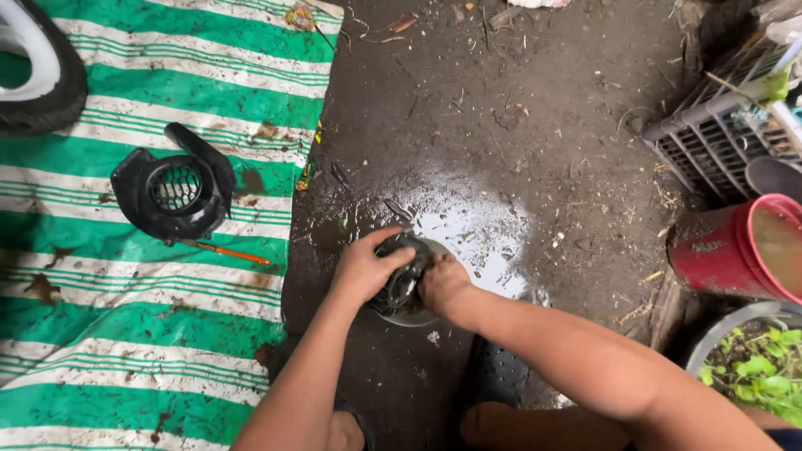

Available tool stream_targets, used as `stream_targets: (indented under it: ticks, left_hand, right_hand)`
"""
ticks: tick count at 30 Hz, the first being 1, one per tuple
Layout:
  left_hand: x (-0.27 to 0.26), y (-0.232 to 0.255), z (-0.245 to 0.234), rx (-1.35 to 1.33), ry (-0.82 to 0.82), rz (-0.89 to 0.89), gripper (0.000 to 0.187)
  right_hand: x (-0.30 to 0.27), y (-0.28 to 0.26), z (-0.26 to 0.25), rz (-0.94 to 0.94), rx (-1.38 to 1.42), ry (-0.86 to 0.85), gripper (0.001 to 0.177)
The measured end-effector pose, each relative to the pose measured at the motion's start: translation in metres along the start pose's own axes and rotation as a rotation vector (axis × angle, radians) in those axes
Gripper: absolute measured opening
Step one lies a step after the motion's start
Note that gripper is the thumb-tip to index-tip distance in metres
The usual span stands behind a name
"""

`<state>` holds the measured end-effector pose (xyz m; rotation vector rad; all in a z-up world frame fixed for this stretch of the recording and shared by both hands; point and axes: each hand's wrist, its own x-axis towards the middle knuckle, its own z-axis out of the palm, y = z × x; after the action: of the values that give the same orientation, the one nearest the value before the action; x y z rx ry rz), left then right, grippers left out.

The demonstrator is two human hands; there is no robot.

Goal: Cleaning motorcycle engine components including a fan shroud and flywheel using a brush and cleaning solution.

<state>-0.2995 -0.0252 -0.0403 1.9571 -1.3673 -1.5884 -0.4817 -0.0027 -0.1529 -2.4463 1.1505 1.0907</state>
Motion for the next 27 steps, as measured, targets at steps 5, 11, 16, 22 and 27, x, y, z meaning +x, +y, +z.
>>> stream_targets:
  ticks: [5, 11, 16, 22, 27]
  left_hand:
    - [-0.008, 0.005, -0.013, 0.095, 0.115, -0.037, 0.07]
    - [-0.027, -0.012, -0.012, -0.2, 0.163, -0.083, 0.068]
    - [-0.022, -0.026, 0.001, -0.705, 0.234, -0.093, 0.061]
    - [-0.033, -0.032, 0.009, -0.474, 0.311, -0.056, 0.059]
    - [-0.004, -0.056, 0.025, -0.416, 0.409, 0.042, 0.055]
  right_hand:
    - [0.032, -0.014, 0.015, 0.076, 0.006, -0.059, 0.048]
    - [0.081, -0.033, 0.068, -0.022, 0.189, 0.027, 0.041]
    - [-0.008, 0.018, 0.029, 0.121, 0.356, 0.206, 0.029]
    - [-0.099, 0.03, -0.035, 0.357, 1.025, 0.302, 0.051]
    - [-0.126, -0.007, -0.054, 0.287, 1.288, 0.488, 0.042]
